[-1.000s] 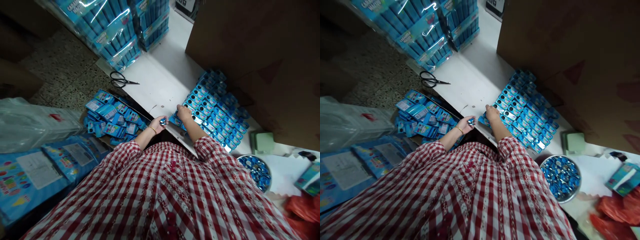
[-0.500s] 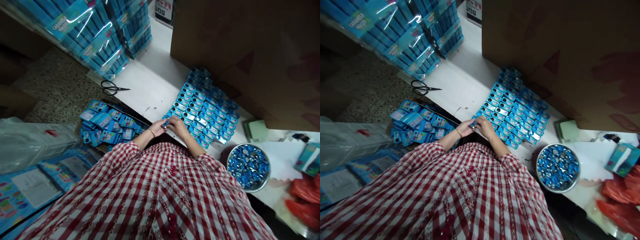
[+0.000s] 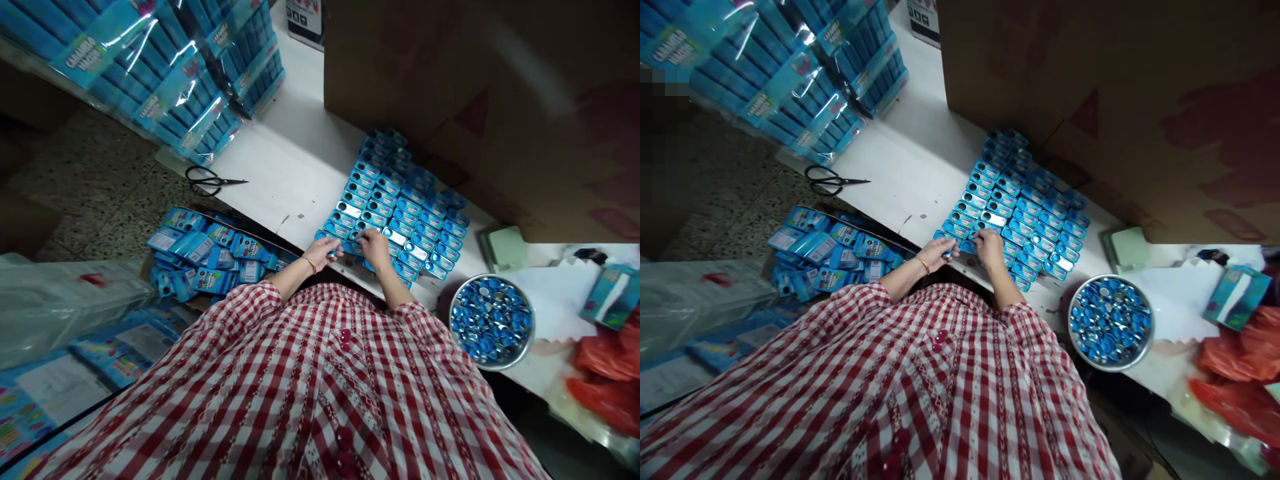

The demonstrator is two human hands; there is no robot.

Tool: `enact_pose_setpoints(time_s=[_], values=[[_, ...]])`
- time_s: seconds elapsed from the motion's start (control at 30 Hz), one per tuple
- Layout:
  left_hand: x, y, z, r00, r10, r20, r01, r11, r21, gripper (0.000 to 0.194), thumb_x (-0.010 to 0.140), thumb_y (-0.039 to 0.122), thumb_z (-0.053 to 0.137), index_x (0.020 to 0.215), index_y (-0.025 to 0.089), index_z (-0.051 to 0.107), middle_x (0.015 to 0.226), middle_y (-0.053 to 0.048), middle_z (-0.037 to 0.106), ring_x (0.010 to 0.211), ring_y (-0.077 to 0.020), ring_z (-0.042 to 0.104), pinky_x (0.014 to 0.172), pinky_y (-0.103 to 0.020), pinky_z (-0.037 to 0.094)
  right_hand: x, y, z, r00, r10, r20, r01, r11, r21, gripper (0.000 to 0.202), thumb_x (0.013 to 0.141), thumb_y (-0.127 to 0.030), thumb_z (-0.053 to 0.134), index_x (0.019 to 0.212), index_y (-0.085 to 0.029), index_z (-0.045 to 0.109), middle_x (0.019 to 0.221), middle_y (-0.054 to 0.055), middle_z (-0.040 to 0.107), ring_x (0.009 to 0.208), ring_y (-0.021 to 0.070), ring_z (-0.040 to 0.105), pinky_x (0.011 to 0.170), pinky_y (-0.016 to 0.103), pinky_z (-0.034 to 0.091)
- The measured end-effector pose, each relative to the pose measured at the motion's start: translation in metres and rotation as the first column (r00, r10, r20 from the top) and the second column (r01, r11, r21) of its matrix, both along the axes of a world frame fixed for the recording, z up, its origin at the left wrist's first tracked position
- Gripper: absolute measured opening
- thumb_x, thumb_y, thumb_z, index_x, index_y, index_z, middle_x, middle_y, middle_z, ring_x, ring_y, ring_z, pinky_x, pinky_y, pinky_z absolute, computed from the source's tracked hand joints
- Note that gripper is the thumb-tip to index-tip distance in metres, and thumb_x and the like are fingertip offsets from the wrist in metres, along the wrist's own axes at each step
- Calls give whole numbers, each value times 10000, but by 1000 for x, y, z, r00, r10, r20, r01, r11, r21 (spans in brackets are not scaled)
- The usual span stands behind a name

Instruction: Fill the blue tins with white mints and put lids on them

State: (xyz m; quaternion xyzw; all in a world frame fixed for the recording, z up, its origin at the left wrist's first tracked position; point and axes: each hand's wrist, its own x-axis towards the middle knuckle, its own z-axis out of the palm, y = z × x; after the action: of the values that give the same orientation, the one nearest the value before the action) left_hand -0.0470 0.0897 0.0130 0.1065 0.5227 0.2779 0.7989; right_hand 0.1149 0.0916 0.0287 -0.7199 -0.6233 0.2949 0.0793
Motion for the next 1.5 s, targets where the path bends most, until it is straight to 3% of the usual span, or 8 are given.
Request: enact_pose_setpoints(time_s=[0.23, 0.43, 0.57, 0.67, 0.77, 1.0, 1.3, 1.5], values=[[-15, 8, 0, 999, 16, 42, -17, 999, 32, 157, 819, 284, 593, 768, 136, 599, 604, -1, 561, 457, -67, 513, 396, -163, 326, -7, 54, -14, 931, 62, 360, 67, 939, -336, 484, 743, -276, 673, 1173, -103, 533, 1099, 194, 636, 1023, 272, 607, 800, 329, 456], [-12, 11, 2, 997, -12, -81, 22, 991, 132, 163, 759, 71, 562, 899, 148, 597, 575, 24, 570, 432, -56, 495, 381, -152, 279, -4, 58, -12, 933, 91, 348, 41, 934, -355, 480, 702, -290, 722, 1127, -130, 568, 1117, 187, 628, 1038, 271, 602, 815, 347, 467], [-2, 13, -7, 971, -3, -238, 54, 977, 208, 176, 706, 56, 657, 774, 163, 534, 504, 36, 566, 403, -62, 491, 378, -155, 257, -11, 29, -8, 1000, -8, -21, 5, 990, -139, 304, 824, -397, 567, 1033, -186, 629, 914, 63, 683, 859, 186, 638, 766, 303, 482], [5, 15, -10, 960, -29, -277, 90, 973, 211, 225, 676, 61, 698, 703, 169, 502, 462, 46, 543, 396, -65, 486, 380, -160, 258, -18, 14, -8, 902, -43, -430, -45, 980, -192, 369, 796, -477, 561, 962, -164, 661, 730, 9, 664, 649, 138, 614, 659, 269, 500], [8, 19, -7, 985, -62, -162, 89, 983, 159, 135, 732, 132, 677, 719, 146, 543, 539, -5, 607, 444, -63, 510, 400, -158, 288, -11, 16, -6, 829, -176, -531, 33, 963, -266, 293, 795, -392, 567, 915, -142, 663, 672, 4, 652, 595, 133, 610, 633, 265, 508], [-3, 23, -3, 998, 19, 59, -19, 1000, 14, 143, 729, 48, 592, 845, 123, 555, 700, -64, 656, 568, -102, 594, 506, -188, 418, 13, 60, -9, 966, -126, 228, 162, 976, -149, 284, 764, -195, 615, 1043, -141, 608, 1010, 137, 676, 987, 250, 625, 817, 317, 472], [0, 22, 1, 999, 51, -15, -48, 987, 154, 314, 711, 42, 637, 925, 163, 440, 742, -11, 645, 636, -127, 645, 546, -215, 441, 9, 91, -14, 923, 11, 385, 144, 917, -371, 605, 675, -266, 750, 1213, -108, 524, 1181, 210, 590, 1096, 312, 572, 852, 389, 472], [9, 28, -8, 967, -153, -204, 210, 932, 296, 346, 722, 131, 675, 972, 158, 437, 618, 17, 622, 487, -99, 580, 460, -182, 355, 3, 43, -6, 982, 24, -189, -40, 996, -82, 297, 817, -388, 574, 1022, -187, 647, 925, 50, 675, 867, 176, 613, 777, 289, 459]])
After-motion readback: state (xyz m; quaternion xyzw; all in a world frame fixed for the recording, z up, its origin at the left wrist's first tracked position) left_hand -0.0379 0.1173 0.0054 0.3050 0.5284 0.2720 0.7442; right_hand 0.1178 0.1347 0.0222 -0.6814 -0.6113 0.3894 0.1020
